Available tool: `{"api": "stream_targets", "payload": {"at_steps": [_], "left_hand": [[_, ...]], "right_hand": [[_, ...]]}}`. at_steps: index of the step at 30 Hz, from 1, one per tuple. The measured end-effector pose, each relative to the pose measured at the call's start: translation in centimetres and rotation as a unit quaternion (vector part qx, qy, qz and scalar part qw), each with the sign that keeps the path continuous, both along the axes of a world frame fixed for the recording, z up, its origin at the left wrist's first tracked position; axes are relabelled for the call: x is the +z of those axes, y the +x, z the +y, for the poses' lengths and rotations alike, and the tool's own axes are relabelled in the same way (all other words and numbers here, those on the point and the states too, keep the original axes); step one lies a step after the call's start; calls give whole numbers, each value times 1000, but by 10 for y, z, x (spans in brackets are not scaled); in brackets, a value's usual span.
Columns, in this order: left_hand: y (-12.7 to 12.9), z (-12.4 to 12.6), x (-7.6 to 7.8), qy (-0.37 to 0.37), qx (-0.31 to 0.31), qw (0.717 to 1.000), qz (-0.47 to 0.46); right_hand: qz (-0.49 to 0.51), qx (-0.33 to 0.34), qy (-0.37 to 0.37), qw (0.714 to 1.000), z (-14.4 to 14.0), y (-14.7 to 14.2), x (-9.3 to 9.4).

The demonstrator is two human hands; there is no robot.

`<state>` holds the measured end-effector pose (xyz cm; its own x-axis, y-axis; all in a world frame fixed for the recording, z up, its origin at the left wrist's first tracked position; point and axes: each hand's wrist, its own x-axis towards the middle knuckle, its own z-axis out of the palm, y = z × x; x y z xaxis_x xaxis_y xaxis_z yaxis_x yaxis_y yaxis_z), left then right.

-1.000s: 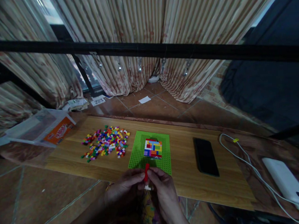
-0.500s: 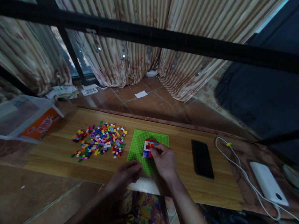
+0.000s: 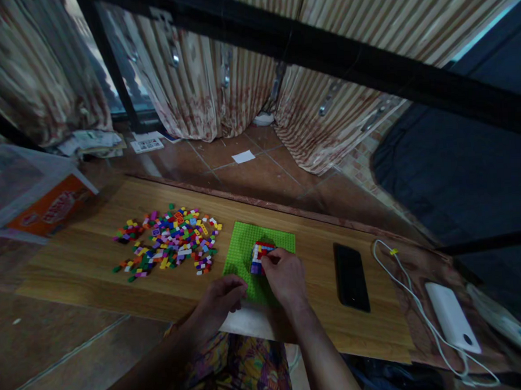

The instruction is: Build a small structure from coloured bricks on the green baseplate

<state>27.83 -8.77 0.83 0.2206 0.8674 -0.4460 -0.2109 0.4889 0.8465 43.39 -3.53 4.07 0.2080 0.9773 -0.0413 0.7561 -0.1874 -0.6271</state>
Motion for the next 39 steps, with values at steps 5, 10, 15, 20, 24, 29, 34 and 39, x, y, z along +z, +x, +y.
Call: {"api": "stream_targets", "payload": {"at_steps": [5, 10, 15, 20, 24, 29, 34, 39], "left_hand": [[-2, 1, -8, 49, -19, 997, 57], [-1, 0, -4, 143, -42, 976, 157], [5, 3, 7, 294, -81, 903, 302], [14, 7, 5, 377, -132, 815, 420], [20, 8, 0, 418, -125, 763, 477], [21, 5, -5, 455, -99, 728, 502], [14, 2, -2, 480, -95, 716, 498], [-13, -15, -11, 480, -95, 722, 489]], "right_hand": [[40, -5, -17, 999, 3, -3, -3], [61, -9, -31, 998, 4, -1, -5], [106, -1, -39, 994, 4, 1, -6], [159, 5, -38, 986, 8, 4, -12], [146, 4, -44, 988, 12, 3, -11], [94, 6, -36, 995, 13, -2, -4], [133, -9, 33, 991, 3, 5, 8], [158, -83, 114, 977, -26, 43, 15]]}}
